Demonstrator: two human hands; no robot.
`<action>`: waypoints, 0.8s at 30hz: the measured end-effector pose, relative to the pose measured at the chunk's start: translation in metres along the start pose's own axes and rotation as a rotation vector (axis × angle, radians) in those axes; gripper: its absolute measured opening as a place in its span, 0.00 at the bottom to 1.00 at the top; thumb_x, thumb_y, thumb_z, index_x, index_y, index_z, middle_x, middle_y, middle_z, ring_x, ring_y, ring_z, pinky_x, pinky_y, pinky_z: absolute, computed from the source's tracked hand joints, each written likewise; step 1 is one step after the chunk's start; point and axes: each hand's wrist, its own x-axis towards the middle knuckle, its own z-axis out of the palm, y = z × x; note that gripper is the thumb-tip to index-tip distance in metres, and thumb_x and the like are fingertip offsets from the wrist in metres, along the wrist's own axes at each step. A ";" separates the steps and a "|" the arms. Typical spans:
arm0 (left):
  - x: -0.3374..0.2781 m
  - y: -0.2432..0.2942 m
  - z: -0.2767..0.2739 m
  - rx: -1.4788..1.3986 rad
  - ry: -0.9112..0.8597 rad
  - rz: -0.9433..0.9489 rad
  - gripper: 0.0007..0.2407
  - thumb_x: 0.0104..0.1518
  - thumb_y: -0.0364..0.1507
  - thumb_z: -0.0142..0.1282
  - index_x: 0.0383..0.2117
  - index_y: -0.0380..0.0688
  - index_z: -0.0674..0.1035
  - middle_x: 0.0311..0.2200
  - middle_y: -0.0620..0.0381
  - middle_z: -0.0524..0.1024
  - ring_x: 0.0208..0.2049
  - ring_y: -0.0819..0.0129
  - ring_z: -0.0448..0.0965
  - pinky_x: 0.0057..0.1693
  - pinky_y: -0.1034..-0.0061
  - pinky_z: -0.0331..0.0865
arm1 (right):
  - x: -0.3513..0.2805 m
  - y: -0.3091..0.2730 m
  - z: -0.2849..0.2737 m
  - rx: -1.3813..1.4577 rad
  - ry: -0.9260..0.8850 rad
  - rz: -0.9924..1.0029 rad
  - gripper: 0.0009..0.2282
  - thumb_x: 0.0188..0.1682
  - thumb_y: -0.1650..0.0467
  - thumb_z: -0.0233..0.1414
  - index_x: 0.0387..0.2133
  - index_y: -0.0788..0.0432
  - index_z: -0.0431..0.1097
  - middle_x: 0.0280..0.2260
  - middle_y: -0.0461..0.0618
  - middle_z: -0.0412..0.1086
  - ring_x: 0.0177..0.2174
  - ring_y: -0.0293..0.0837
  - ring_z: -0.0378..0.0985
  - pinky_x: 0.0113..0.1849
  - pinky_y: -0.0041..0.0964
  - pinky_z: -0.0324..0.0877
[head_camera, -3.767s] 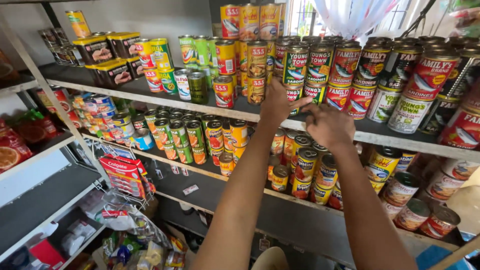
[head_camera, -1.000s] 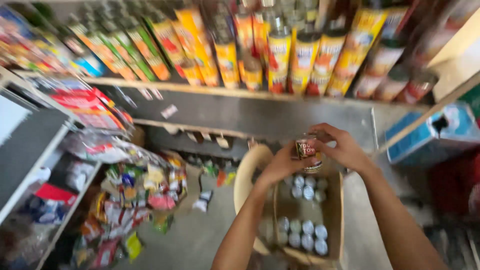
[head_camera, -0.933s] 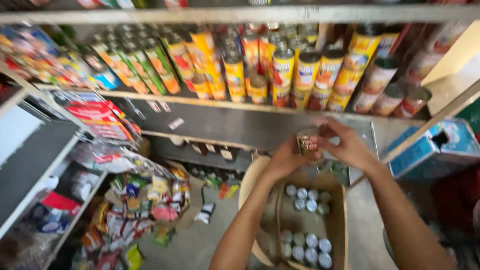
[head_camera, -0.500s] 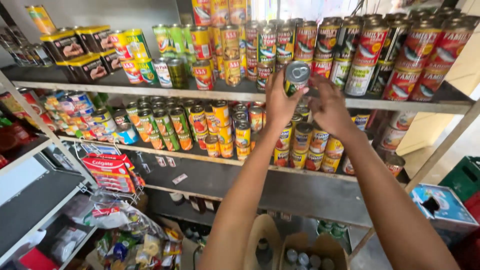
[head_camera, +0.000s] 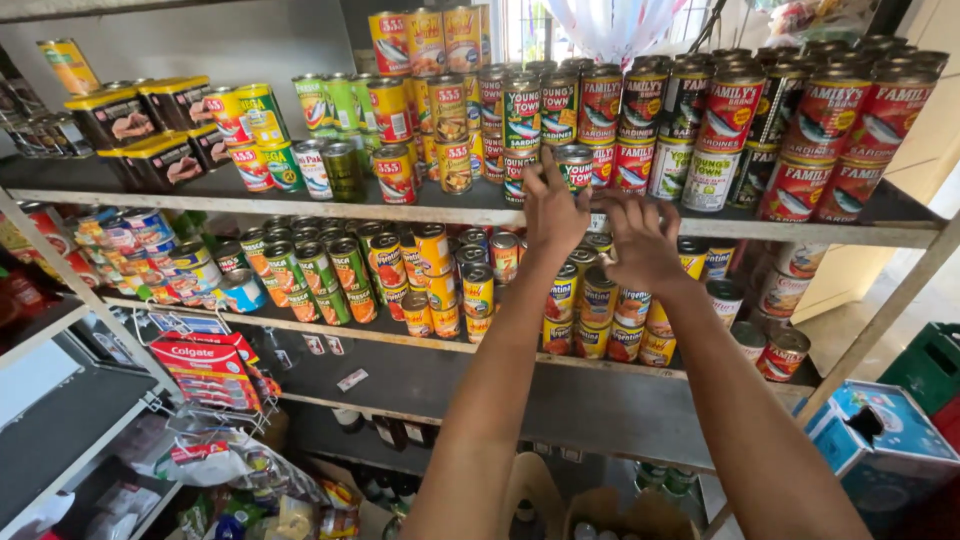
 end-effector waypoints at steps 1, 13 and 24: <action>-0.005 -0.001 0.003 0.002 -0.003 -0.003 0.38 0.55 0.34 0.61 0.68 0.28 0.51 0.57 0.32 0.61 0.53 0.42 0.70 0.58 0.58 0.67 | 0.001 0.004 0.002 0.003 -0.004 0.001 0.40 0.32 0.65 0.61 0.63 0.48 0.52 0.60 0.50 0.53 0.65 0.53 0.44 0.61 0.62 0.33; -0.209 -0.026 0.059 -0.146 0.041 0.212 0.29 0.61 0.27 0.57 0.69 0.40 0.59 0.63 0.37 0.57 0.63 0.39 0.56 0.67 0.47 0.55 | -0.058 0.001 -0.013 0.461 0.167 -0.211 0.35 0.37 0.77 0.54 0.64 0.51 0.59 0.68 0.54 0.56 0.70 0.57 0.45 0.66 0.58 0.37; -0.518 -0.107 0.152 -0.104 -0.528 -0.204 0.27 0.54 0.31 0.64 0.60 0.46 0.66 0.58 0.39 0.60 0.58 0.41 0.60 0.62 0.47 0.56 | -0.315 0.026 0.183 0.859 -0.170 -0.004 0.16 0.47 0.77 0.53 0.49 0.56 0.72 0.56 0.55 0.69 0.58 0.55 0.67 0.58 0.48 0.63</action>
